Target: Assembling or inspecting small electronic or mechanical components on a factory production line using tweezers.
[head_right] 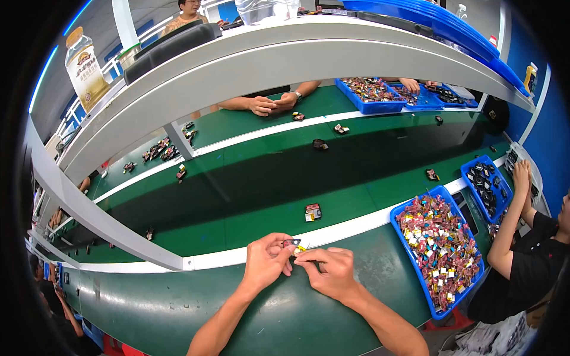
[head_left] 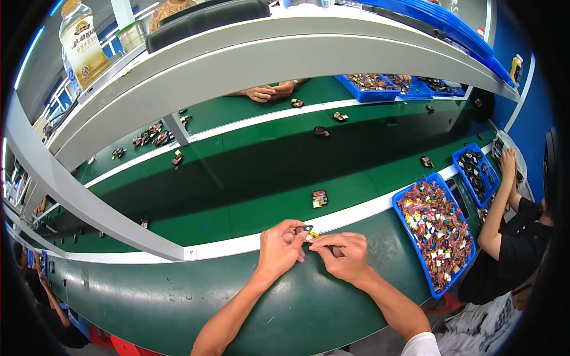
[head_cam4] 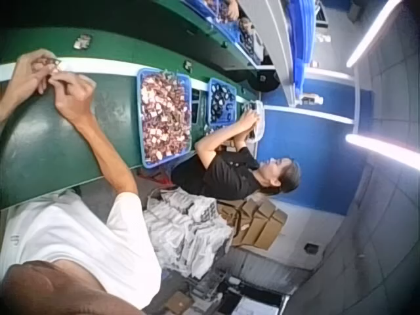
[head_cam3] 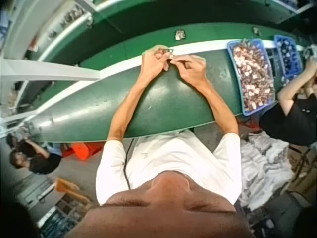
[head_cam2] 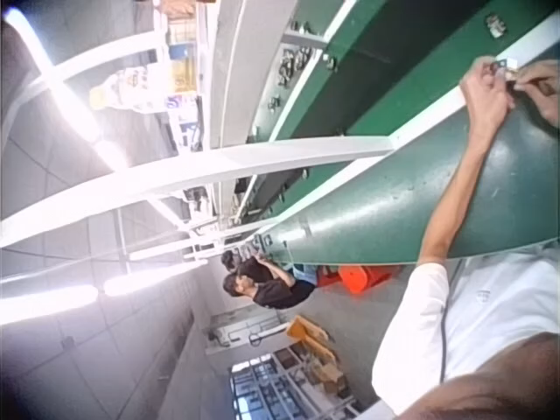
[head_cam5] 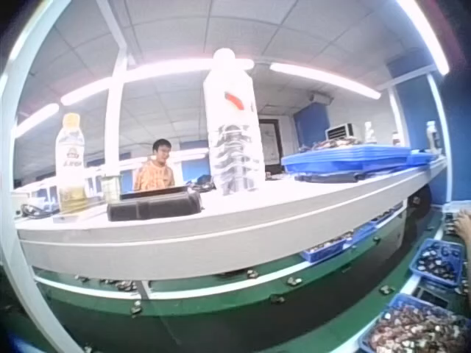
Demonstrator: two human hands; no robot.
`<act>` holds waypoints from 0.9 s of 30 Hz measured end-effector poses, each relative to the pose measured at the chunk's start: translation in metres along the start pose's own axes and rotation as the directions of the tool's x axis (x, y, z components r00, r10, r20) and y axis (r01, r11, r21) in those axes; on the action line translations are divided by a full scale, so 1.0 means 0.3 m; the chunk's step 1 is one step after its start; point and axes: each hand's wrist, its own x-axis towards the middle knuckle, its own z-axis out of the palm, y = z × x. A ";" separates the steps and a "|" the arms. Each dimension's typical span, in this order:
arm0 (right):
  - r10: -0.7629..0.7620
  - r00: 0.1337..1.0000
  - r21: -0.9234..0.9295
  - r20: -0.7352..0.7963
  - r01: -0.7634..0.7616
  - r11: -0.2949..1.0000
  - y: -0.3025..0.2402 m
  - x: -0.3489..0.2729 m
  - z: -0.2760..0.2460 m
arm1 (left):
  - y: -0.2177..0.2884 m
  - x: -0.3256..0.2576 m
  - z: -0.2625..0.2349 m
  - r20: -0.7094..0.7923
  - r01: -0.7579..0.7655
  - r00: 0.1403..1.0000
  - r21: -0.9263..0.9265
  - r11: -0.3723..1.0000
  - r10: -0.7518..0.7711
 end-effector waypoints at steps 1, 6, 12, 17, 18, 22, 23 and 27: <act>-0.002 1.000 -0.009 0.011 0.002 1.000 0.003 -0.002 -0.001 | -0.003 0.003 0.001 0.005 -0.002 1.000 0.001 1.000 0.002; 0.042 0.998 0.012 -0.045 -0.041 0.999 0.017 -0.001 -0.004 | -0.025 0.063 -0.031 -0.041 0.051 0.998 -0.124 0.991 -0.056; 0.130 0.979 0.046 -0.155 -0.125 0.991 0.022 0.009 -0.009 | -0.114 0.230 -0.253 -0.371 -0.050 0.927 0.036 0.998 0.060; 0.159 0.970 0.064 -0.185 -0.149 0.987 0.044 0.021 -0.023 | -0.077 0.262 -0.315 -0.465 0.132 0.759 0.796 0.591 0.456; 0.149 0.967 0.089 -0.208 -0.133 0.987 0.053 0.021 -0.028 | -0.065 0.261 -0.290 -0.463 0.129 0.761 0.795 0.593 0.455; 0.153 0.970 0.070 -0.189 -0.142 0.987 0.054 0.020 -0.039 | -0.035 0.277 -0.216 -0.200 -0.201 0.787 0.811 0.549 0.584; 0.166 0.968 0.072 -0.187 -0.155 0.985 0.044 0.027 -0.037 | -0.030 0.295 -0.197 -0.128 -0.283 0.850 0.708 0.648 0.511; 0.195 0.963 0.044 -0.184 -0.190 0.981 0.056 0.025 -0.055 | 0.012 0.381 -0.062 0.120 -0.363 0.923 0.589 0.722 0.366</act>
